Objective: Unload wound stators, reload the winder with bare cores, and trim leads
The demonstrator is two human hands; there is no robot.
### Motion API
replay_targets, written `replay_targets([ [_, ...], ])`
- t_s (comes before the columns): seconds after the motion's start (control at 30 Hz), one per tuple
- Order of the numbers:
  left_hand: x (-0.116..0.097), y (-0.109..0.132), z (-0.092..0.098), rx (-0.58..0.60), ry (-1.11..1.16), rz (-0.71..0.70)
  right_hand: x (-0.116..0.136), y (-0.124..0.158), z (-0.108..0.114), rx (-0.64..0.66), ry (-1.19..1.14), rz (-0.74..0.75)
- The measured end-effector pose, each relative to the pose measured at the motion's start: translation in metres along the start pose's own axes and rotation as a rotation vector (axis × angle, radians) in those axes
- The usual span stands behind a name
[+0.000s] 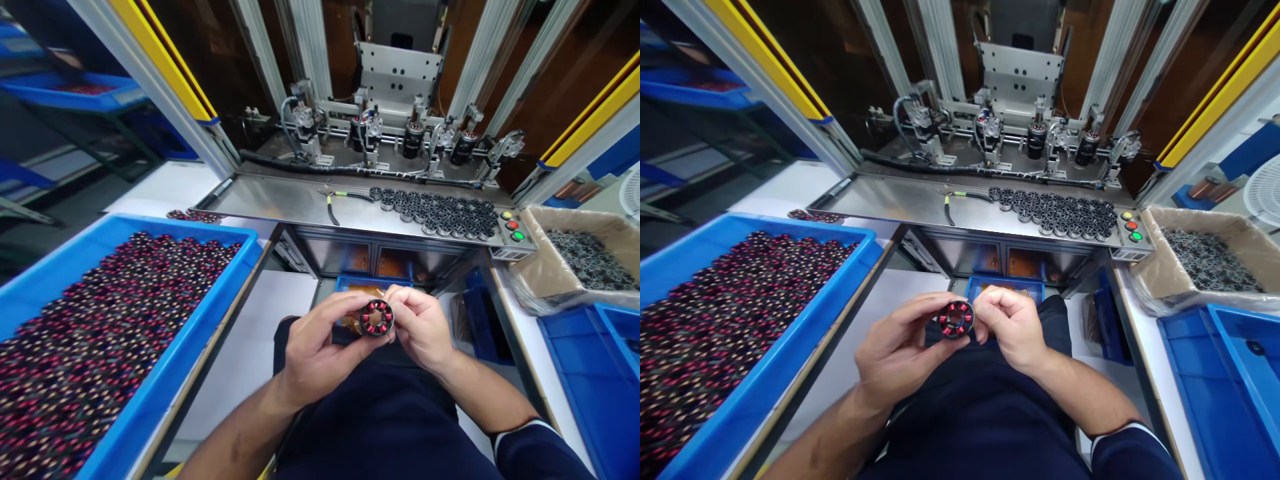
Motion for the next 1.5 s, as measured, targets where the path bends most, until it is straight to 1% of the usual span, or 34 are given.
replay_targets([
  [0.13, 0.003, 0.000, 0.001, -0.014, -0.008, 0.024, -0.007, -0.002, -0.001, -0.014, -0.053, -0.070],
  [0.33, 0.007, 0.002, 0.002, -0.001, 0.025, 0.053, -0.007, -0.004, -0.002, -0.026, -0.062, -0.084],
  [0.57, -0.001, -0.001, -0.001, 0.076, 0.070, 0.005, -0.002, -0.004, -0.003, -0.006, -0.044, -0.046],
  [0.7, -0.004, -0.001, 0.000, 0.098, 0.061, 0.005, 0.001, -0.005, -0.003, 0.011, -0.018, -0.013],
  [0.83, -0.003, 0.001, -0.001, 0.114, 0.112, 0.018, 0.005, -0.004, -0.002, 0.021, 0.016, 0.024],
  [0.93, 0.000, 0.002, -0.002, 0.110, 0.176, 0.057, 0.012, -0.005, -0.006, 0.047, 0.061, 0.071],
  [1.0, 0.001, 0.003, -0.002, 0.095, 0.211, 0.081, 0.021, -0.005, -0.009, 0.053, 0.115, 0.117],
  [1.07, 0.001, 0.003, -0.001, 0.077, 0.236, 0.099, 0.033, -0.006, -0.012, 0.053, 0.195, 0.174],
  [1.13, 0.002, 0.003, -0.002, 0.073, 0.287, 0.130, 0.049, -0.004, -0.019, 0.071, 0.320, 0.271],
  [1.27, 0.012, 0.000, -0.008, 0.089, 0.551, 0.262, 0.084, 0.010, -0.044, 0.183, 0.674, 0.603],
  [1.3, 0.018, 0.000, -0.011, 0.092, 0.622, 0.332, 0.089, 0.014, -0.049, 0.211, 0.739, 0.667],
  [1.33, 0.026, 0.001, -0.017, 0.115, 0.688, 0.431, 0.092, 0.018, -0.053, 0.235, 0.787, 0.710],
  [1.37, 0.032, 0.004, -0.027, 0.171, 0.752, 0.554, 0.093, 0.020, -0.055, 0.254, 0.824, 0.734],
  [1.43, 0.038, 0.018, -0.051, 0.341, 0.864, 0.804, 0.092, 0.023, -0.056, 0.277, 0.894, 0.755],
  [1.47, 0.037, 0.024, -0.060, 0.411, 0.900, 0.887, 0.092, 0.025, -0.057, 0.284, 0.924, 0.762],
  [1.5, 0.036, 0.028, -0.064, 0.443, 0.918, 0.930, 0.091, 0.026, -0.056, 0.292, 0.945, 0.766],
])
Point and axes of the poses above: each hand's wrist, its own y-axis away from the middle knuckle, its own z-axis out of the back of the hand, x = y × z, the point moved 10 cm from there along -y, towards the middle knuckle, and after that the axes turned 9 degrees about -y, right-handed, at the moved point
